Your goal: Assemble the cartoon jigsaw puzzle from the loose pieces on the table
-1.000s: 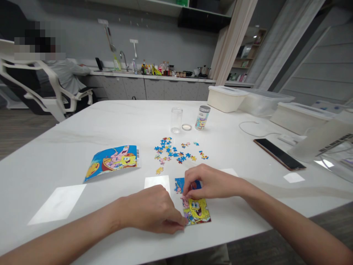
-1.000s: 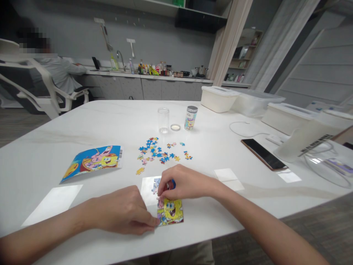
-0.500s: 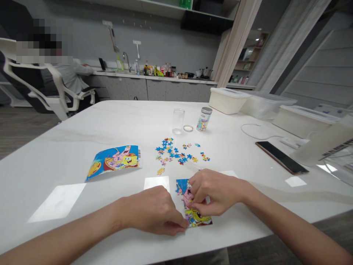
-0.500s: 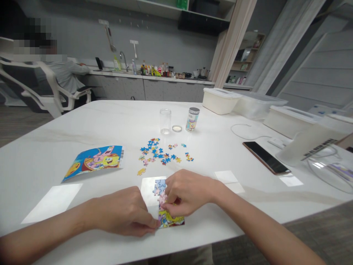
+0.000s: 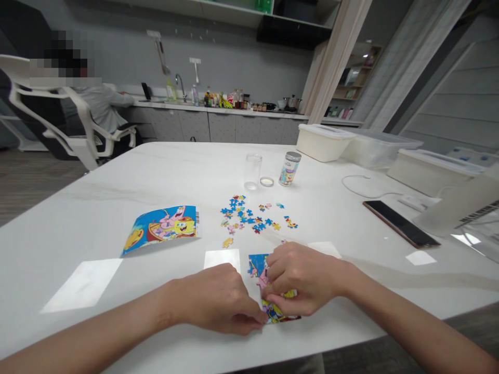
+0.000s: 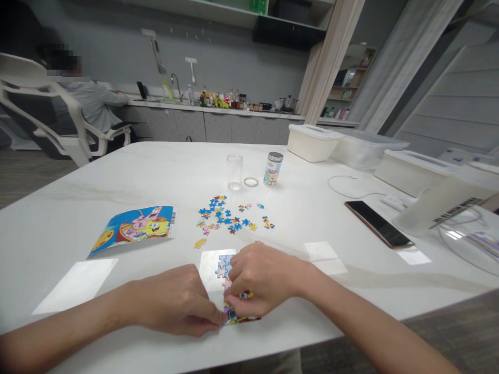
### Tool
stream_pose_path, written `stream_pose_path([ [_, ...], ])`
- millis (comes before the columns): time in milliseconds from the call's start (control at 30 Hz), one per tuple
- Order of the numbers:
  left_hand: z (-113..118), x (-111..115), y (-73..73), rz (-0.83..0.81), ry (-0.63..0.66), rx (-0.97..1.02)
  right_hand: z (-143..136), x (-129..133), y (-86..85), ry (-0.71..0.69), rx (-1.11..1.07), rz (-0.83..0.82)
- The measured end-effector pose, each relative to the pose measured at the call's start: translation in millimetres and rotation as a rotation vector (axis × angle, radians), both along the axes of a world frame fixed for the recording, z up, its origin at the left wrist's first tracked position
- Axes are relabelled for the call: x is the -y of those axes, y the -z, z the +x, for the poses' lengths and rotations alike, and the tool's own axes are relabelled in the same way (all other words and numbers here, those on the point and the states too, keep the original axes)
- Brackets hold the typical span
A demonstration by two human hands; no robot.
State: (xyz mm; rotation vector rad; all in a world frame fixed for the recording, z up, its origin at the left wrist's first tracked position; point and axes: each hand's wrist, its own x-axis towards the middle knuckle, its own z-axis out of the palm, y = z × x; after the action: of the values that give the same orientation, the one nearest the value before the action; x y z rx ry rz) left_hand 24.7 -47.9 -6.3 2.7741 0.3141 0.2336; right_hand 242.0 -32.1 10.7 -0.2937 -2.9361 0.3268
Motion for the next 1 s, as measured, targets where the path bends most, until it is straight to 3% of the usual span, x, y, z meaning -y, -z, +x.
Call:
stream_pose_path([
  [700,0.1,-0.2,-1.1,0.041,0.011,-0.031,-1.1,-0.3,0.1,-0.041,0.082,0.032],
  [1000,-2.2,-0.5,4.0,0.044,-0.01,-0.006,6.4,-3.2,-1.1,-0.039,0.05,-0.052],
])
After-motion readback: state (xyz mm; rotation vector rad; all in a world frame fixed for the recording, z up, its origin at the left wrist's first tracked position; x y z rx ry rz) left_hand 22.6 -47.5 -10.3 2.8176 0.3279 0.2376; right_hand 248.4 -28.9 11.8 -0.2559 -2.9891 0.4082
